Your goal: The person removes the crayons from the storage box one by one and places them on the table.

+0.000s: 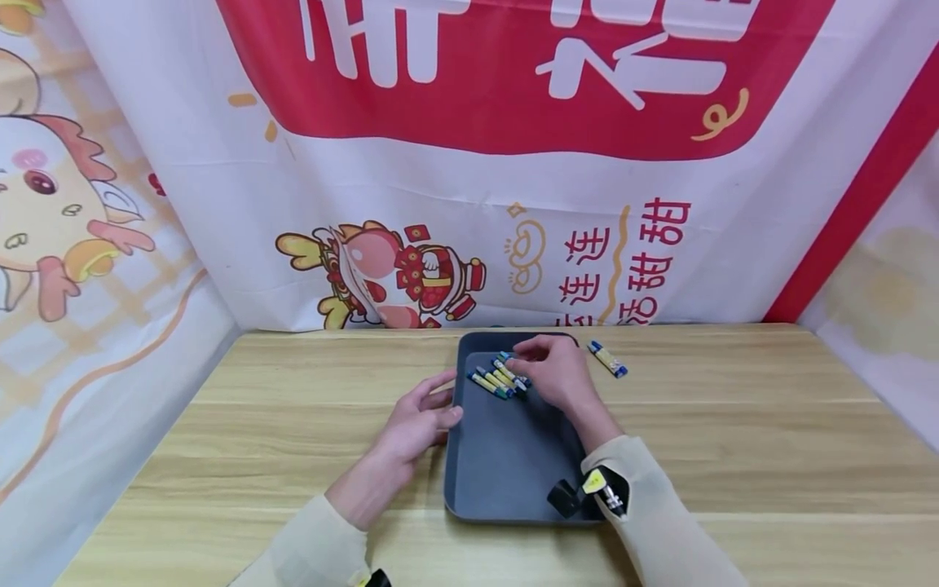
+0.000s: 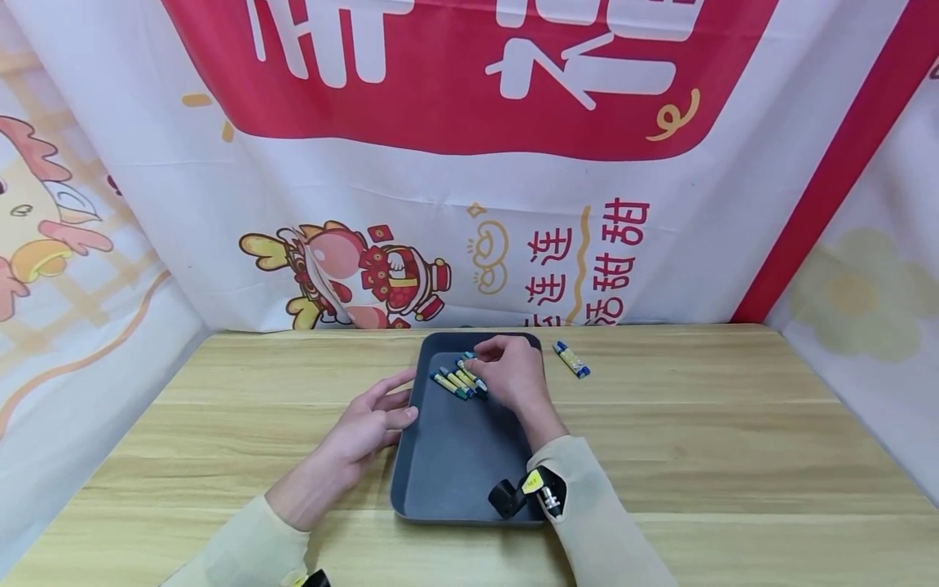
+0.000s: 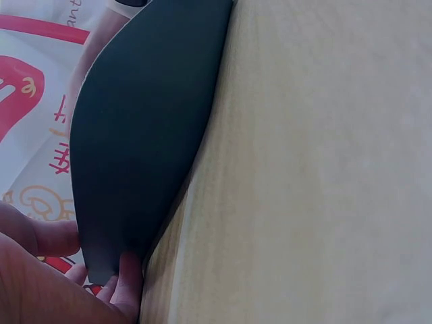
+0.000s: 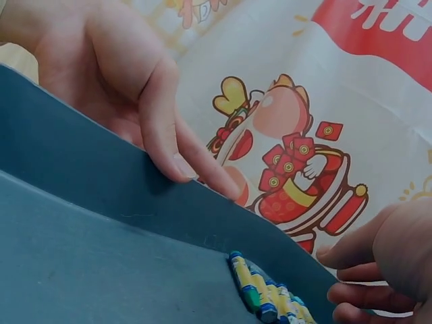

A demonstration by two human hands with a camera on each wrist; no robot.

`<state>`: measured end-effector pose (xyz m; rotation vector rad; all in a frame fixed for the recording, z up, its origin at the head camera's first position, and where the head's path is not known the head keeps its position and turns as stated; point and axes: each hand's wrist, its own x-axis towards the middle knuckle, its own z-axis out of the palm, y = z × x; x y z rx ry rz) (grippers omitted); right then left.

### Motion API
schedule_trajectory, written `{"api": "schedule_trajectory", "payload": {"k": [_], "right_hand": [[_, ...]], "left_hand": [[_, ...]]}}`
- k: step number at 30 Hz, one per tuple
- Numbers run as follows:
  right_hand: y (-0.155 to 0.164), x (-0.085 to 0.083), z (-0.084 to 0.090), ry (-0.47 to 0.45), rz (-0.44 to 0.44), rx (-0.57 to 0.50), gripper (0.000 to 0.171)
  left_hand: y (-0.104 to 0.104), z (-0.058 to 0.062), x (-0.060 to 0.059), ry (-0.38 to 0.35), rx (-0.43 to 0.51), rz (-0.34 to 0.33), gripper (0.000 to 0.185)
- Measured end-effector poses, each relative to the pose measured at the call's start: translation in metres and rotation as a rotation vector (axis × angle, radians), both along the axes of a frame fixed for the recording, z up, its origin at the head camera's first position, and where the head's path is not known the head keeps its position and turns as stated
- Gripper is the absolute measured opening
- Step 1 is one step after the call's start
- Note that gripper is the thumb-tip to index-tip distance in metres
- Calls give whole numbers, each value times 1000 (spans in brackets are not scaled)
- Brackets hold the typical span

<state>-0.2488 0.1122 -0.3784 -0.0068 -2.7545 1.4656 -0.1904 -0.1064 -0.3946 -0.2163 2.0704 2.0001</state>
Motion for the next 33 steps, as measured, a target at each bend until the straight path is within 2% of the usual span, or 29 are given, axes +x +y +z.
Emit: {"api": "schedule_trajectory", "payload": {"k": [10,19,33], "right_hand": [[-1,-2,-5,-55,-2,33,24],[-6,-4,-10,-52,19,86,20],[-10,-5,-13,-31,61,134,23]], "left_hand": [[-1,0,-1,-1,0,-8,60],[-1,1,-1,-9,-2,-3,59],[-1,0,-3,-35,-27,4,58]]}}
